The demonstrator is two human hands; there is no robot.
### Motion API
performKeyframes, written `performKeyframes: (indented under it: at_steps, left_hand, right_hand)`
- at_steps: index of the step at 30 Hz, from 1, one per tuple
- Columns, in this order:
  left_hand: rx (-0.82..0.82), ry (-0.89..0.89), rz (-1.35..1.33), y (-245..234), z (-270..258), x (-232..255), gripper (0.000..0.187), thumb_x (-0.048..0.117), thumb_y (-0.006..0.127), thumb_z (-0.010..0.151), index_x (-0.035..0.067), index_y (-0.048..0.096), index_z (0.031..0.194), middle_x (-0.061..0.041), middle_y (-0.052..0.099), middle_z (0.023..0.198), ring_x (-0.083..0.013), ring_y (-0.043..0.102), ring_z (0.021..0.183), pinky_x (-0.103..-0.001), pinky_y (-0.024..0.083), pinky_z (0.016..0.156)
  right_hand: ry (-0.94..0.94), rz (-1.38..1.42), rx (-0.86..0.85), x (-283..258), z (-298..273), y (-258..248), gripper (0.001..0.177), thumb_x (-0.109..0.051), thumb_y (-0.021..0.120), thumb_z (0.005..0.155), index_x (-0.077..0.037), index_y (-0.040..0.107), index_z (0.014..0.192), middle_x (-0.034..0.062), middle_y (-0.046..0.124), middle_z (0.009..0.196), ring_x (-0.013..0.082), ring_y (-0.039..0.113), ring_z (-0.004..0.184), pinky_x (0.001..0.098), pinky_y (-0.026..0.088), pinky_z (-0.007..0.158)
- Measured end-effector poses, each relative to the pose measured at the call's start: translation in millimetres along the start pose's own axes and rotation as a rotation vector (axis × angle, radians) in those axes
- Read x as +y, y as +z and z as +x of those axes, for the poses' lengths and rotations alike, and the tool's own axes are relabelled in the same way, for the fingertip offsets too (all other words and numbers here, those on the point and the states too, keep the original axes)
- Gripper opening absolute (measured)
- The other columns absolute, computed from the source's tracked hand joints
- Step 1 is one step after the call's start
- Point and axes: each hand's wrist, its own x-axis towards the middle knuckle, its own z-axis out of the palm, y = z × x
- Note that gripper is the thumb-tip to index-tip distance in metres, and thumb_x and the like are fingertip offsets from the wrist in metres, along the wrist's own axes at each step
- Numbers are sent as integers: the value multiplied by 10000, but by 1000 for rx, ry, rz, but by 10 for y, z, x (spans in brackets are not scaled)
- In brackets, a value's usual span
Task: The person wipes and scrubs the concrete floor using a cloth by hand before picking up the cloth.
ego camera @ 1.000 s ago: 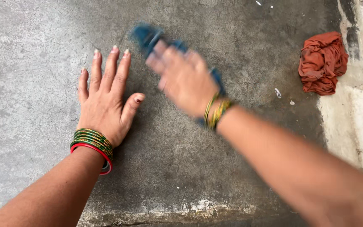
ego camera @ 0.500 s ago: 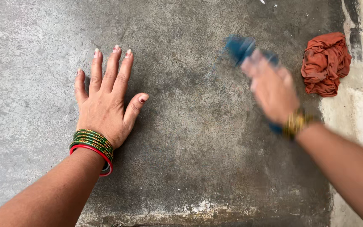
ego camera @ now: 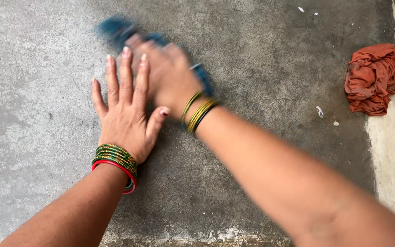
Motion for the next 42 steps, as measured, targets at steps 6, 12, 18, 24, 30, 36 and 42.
performKeyframes:
  at_steps: [6, 12, 18, 24, 30, 36, 42]
  left_hand:
    - [-22, -46, -15, -8, 9, -18, 867, 727, 268, 978, 222, 144, 1671, -61, 55, 1751, -322, -6, 1611, -653, -14, 1248]
    - [-41, -48, 61, 2, 34, 5, 839, 718, 272, 976, 245, 139, 1656, -42, 56, 1736, -305, -11, 1588, -671, -17, 1211]
    - [-69, -49, 109, -4, 69, 42, 850, 748, 259, 962, 263, 124, 1646, -33, 41, 1721, -301, -24, 1571, -680, -23, 1191]
    - [-49, -58, 85, 32, 61, 23, 838, 733, 240, 970, 261, 128, 1652, -36, 35, 1728, -304, -31, 1576, -679, -36, 1200]
    - [-21, -75, 38, -6, 46, -39, 836, 715, 223, 994, 229, 129, 1668, -31, 56, 1746, -305, -24, 1601, -695, -41, 1218]
    - [-45, -103, 66, -3, 49, -23, 845, 730, 225, 969, 247, 141, 1658, -4, 57, 1737, -292, -39, 1584, -724, -46, 1188]
    - [-87, -101, 98, 36, 84, 21, 860, 753, 249, 955, 262, 128, 1650, -2, 50, 1729, -295, -55, 1574, -760, -40, 1159]
  right_hand:
    - [-141, 36, -23, 142, -479, -423, 437, -346, 415, 1065, -200, 547, 1456, 78, 460, 1590, 228, 450, 1457, 523, 328, 1191]
    - [401, -109, 6, 2017, -1405, -345, 475, -294, 394, 1088, -203, 554, 1526, 146, 506, 1538, 342, 495, 1354, 571, 315, 1093]
    - [559, -448, 157, 3310, -1450, 290, 489, -303, 370, 1046, -91, 553, 1447, 233, 515, 1466, 316, 538, 1268, 604, 299, 1052]
    - [263, -223, 90, 1381, -45, 471, 498, -305, 518, 1004, -162, 531, 1481, 144, 476, 1536, 258, 459, 1377, 562, 380, 969]
    - [-4, 37, 91, 220, -140, -77, 486, -284, 482, 1008, -144, 524, 1472, 115, 414, 1605, 257, 433, 1429, 541, 298, 1157]
    - [517, -141, -90, 1331, -1262, -706, 519, -275, 421, 1065, -200, 449, 1578, 143, 369, 1658, 374, 499, 1377, 582, 324, 1127]
    - [945, -124, -186, 1713, -2326, -885, 581, -312, 363, 1062, -201, 318, 1631, 114, 188, 1718, 324, 320, 1502, 614, 175, 1181]
